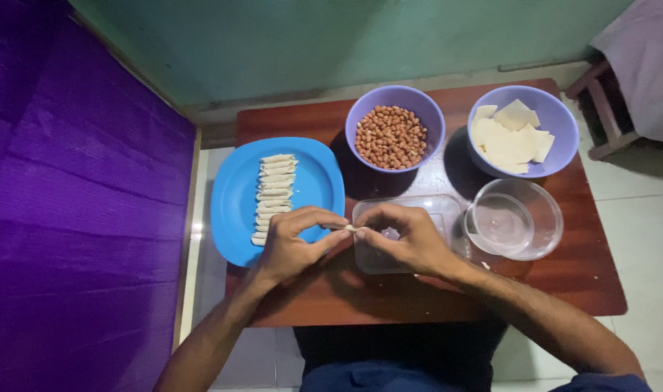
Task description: The person sits at a table and wraps peanuts in square sheets of dough. They place peanuts onto a sheet, fold it into a small packet, and place the finished item on a blue plate.
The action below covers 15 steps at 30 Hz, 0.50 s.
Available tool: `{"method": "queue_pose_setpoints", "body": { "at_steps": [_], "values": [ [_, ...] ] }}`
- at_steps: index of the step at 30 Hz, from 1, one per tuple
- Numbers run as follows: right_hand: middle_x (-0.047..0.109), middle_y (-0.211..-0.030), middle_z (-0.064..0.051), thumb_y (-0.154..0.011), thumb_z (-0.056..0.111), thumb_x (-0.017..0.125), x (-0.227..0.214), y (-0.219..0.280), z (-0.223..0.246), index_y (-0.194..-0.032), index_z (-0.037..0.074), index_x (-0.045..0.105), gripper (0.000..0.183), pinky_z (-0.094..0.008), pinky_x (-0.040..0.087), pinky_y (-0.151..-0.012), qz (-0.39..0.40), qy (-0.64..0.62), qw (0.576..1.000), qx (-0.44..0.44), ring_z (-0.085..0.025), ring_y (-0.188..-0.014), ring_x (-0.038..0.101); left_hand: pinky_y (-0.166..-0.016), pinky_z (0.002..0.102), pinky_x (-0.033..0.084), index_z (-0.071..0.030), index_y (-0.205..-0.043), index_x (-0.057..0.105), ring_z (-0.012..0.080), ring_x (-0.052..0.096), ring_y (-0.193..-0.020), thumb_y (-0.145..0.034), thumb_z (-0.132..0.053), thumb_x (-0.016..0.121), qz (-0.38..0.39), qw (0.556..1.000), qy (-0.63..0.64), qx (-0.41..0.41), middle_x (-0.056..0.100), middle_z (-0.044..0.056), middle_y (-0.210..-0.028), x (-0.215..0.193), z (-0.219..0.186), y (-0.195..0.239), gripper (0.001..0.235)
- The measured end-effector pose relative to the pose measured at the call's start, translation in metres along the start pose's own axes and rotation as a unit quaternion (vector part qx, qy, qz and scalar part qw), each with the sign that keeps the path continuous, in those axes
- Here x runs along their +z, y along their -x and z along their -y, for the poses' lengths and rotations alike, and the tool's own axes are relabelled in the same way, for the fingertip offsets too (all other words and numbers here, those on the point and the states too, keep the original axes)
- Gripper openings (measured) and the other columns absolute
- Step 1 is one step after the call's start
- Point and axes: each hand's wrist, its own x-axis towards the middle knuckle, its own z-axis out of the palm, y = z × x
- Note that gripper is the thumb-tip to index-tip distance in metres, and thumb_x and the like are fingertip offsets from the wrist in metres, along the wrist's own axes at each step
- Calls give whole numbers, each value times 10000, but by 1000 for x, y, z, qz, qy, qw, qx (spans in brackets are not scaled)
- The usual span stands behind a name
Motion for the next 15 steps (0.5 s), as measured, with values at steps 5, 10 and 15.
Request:
{"method": "queue_pose_setpoints", "body": {
  "at_steps": [5, 10, 15],
  "values": [
    [784, -777, -123, -851, 71, 800, 29, -24, 10, -991, 61, 775, 143, -393, 592, -701, 41, 15, 999, 5, -202, -720, 720, -696, 314, 602, -154, -942, 823, 212, 767, -730, -792, -76, 867, -24, 998, -56, -9, 802, 34, -820, -42, 12, 16, 176],
    [793, -794, -116, -875, 104, 786, 55, -55, -2, -987, 76, 751, 120, -376, 590, -649, 69, 60, 996, -10, -232, -710, 754, -705, 331, 599, -141, -932, 817, 218, 763, -729, -773, -72, 879, -40, 993, -108, -23, 801, 36, -808, -82, 32, 25, 184],
    [787, -815, -93, -913, 89, 732, 76, -88, -26, -1026, 103, 751, 116, -346, 594, -640, 92, 142, 983, -66, -246, -754, 771, -728, 303, 589, -184, -946, 828, 183, 758, -757, -829, -98, 863, -47, 980, -195, 17, 794, 8, -823, -107, 61, 21, 150]
  ]
}}
